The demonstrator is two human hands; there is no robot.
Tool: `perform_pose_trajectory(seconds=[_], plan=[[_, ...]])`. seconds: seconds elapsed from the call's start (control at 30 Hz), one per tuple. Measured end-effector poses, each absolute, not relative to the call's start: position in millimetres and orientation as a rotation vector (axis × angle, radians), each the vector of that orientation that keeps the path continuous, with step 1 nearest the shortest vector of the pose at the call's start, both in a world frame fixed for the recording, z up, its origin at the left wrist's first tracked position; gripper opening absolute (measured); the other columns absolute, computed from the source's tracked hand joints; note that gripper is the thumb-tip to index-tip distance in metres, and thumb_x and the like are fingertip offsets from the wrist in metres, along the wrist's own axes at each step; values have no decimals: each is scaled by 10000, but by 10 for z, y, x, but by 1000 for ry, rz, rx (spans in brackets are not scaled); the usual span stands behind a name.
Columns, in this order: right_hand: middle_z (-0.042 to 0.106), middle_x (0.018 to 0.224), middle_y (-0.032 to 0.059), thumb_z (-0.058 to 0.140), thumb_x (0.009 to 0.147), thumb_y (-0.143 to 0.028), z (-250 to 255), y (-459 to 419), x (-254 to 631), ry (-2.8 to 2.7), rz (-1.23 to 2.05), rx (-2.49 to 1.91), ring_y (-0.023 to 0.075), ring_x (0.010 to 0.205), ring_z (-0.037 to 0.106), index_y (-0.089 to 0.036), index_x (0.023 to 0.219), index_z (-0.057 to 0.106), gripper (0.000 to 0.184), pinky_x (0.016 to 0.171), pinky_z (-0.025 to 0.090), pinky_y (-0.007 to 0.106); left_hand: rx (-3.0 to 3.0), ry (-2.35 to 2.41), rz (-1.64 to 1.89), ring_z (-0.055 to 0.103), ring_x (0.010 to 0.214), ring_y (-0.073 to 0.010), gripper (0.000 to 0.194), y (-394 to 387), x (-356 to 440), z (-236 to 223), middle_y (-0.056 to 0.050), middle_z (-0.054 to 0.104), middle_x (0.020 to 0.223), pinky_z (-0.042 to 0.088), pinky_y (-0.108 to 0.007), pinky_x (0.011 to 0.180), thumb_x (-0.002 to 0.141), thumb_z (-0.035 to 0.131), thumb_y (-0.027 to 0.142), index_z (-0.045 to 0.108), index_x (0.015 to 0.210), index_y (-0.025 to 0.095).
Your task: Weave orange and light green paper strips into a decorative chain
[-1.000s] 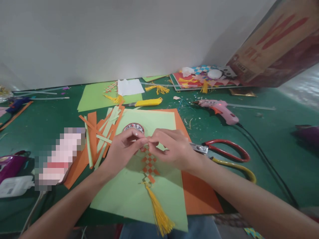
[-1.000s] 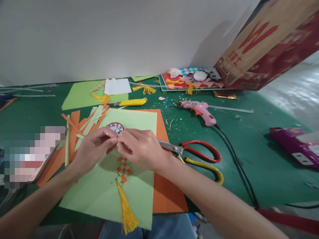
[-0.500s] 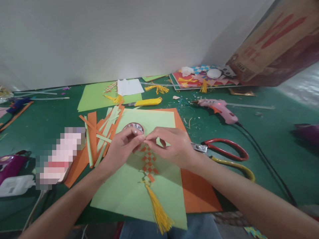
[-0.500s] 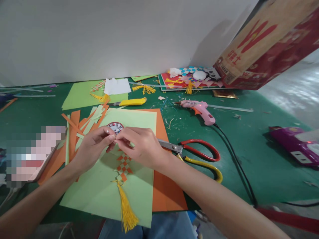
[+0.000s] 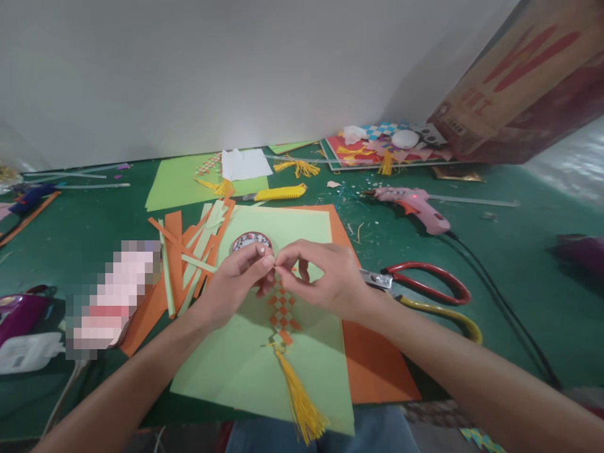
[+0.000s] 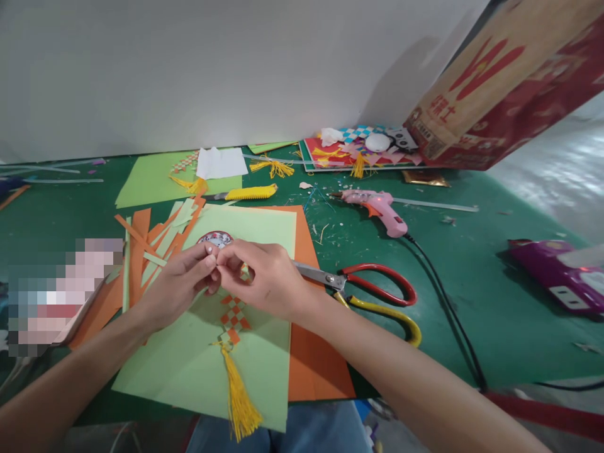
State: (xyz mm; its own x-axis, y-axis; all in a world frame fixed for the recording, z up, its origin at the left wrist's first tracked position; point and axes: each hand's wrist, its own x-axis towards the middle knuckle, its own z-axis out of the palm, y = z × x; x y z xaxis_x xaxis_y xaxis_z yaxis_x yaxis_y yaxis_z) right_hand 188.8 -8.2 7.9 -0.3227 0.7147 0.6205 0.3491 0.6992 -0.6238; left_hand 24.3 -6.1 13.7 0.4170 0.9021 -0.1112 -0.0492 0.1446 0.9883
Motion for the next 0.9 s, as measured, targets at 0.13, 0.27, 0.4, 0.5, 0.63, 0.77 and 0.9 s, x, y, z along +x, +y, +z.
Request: perform_pose_trajectory(seconds=[0.13,0.27,0.4,0.5,0.63,0.77,0.9], plan=[[626,600,-34,551,787,-140,54,-95,1885,-1921,469,-825,46,492,521,-173,748,569,54,494,419,140,1218,880,807,466,530,-65,338,-82,254,148,39,492,624,385,-196,501,807,578,489,491,733,171],[614,574,-40,554,788,-158,60,-109,1885,-1922,494,-863,46,452,485,-183,746,557,49,478,416,149,1251,881,782,478,537,-66,353,-90,264,160,39,495,626,386,-192,501,810,564,505,481,728,172],[586,556,-44,555,773,-155,64,-98,1885,-1914,482,-875,43,447,465,-179,725,553,53,473,406,147,1405,952,847,470,510,-82,349,-83,264,180,41,481,569,395,-211,495,811,552,508,487,715,178],[576,553,-47,556,768,-163,69,-85,1894,-1926,508,-896,43,442,457,-183,718,556,53,470,398,150,1577,1043,928,461,489,-79,291,-87,241,199,38,494,548,393,-210,488,819,563,433,522,693,173],[571,564,-44,549,770,-171,82,-74,1915,-1935,578,-918,45,453,461,-183,724,557,48,476,395,155,1754,1124,957,524,530,-85,158,-105,196,214,21,572,599,430,-204,528,830,558,303,599,750,173],[573,576,-43,549,767,-175,88,-64,1931,-1951,628,-924,46,462,466,-180,733,559,35,487,398,161,1786,1131,951,537,527,-81,134,-107,169,210,26,592,588,430,-192,525,819,574,261,609,723,174],[590,591,-37,553,767,-168,102,-54,1943,-1970,644,-917,47,473,481,-177,731,561,38,494,408,157,1762,1138,940,523,513,-74,156,-102,155,204,40,587,562,420,-187,522,818,588,257,608,685,177]])
